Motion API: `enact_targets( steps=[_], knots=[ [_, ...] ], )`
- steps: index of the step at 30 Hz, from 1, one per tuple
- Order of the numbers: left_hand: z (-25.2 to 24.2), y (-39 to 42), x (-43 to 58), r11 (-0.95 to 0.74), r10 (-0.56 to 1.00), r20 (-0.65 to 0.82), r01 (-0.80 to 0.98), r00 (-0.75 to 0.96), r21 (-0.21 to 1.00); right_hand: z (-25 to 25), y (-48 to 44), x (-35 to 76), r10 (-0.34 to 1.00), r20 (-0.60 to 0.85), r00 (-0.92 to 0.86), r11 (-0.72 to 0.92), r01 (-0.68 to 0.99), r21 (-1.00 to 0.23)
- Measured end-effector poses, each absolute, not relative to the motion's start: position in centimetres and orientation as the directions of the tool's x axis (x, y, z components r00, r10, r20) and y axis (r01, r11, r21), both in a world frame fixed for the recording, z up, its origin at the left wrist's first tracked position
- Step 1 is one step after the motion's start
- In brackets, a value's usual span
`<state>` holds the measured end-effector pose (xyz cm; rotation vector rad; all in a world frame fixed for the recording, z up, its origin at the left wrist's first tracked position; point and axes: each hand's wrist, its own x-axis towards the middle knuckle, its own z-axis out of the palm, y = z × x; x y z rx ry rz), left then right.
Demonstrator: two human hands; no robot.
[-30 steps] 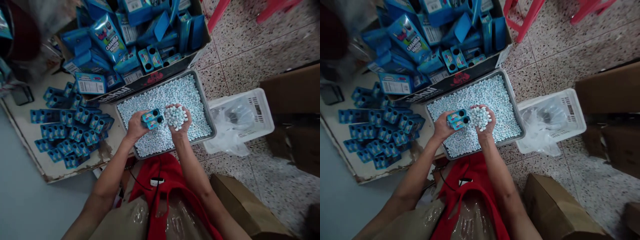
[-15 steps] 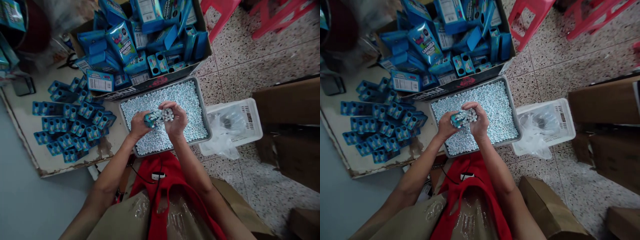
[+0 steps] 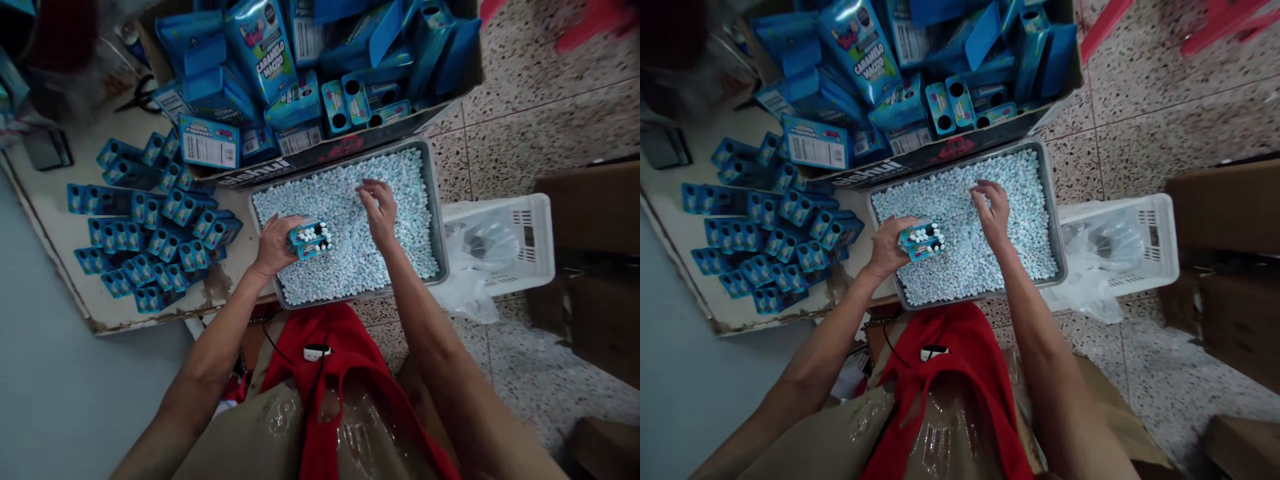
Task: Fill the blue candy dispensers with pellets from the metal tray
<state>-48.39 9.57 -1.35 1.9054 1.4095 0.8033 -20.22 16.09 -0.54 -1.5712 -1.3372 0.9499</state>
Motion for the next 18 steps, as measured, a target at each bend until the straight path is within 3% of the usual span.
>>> enact_targets(
  steps=[2,4,9,12,15,18],
  knots=[
    [-1.7,9.1,-49.3,-0.197,0.972,0.074,0.599,0.224,0.776,-2.8,17.9,-20.4,0.998,-0.009,0.064,-0.044,0.569,-0.821],
    [-2.1,8.5,-50.1,-0.133,0.983,0.029,0.598,0.179,0.790,-4.1,18.5,-22.0,0.999,-0.031,0.006,-0.027,0.678,-0.735],
    [-2.8,7.0,-50.8,-0.040,0.998,0.009,0.489,0.065,0.871,-4.8,15.4,-26.7,0.992,-0.124,-0.004,-0.087,0.694,-0.714],
    [-2.1,6.9,-50.8,-0.113,0.986,0.025,0.544,0.166,0.832,-5.1,14.4,-26.4,0.974,-0.215,0.075,-0.210,0.663,-0.719],
    [-0.9,7.2,-51.1,-0.180,0.959,-0.026,0.680,0.281,0.710,-4.9,14.6,-25.0,0.898,-0.404,0.176,-0.439,0.437,-0.785],
    [-0.4,7.1,-51.2,-0.108,0.974,-0.067,0.710,0.214,0.696,-3.2,14.3,-24.7,0.745,-0.667,0.028,-0.664,-0.071,-0.744]
  ],
)
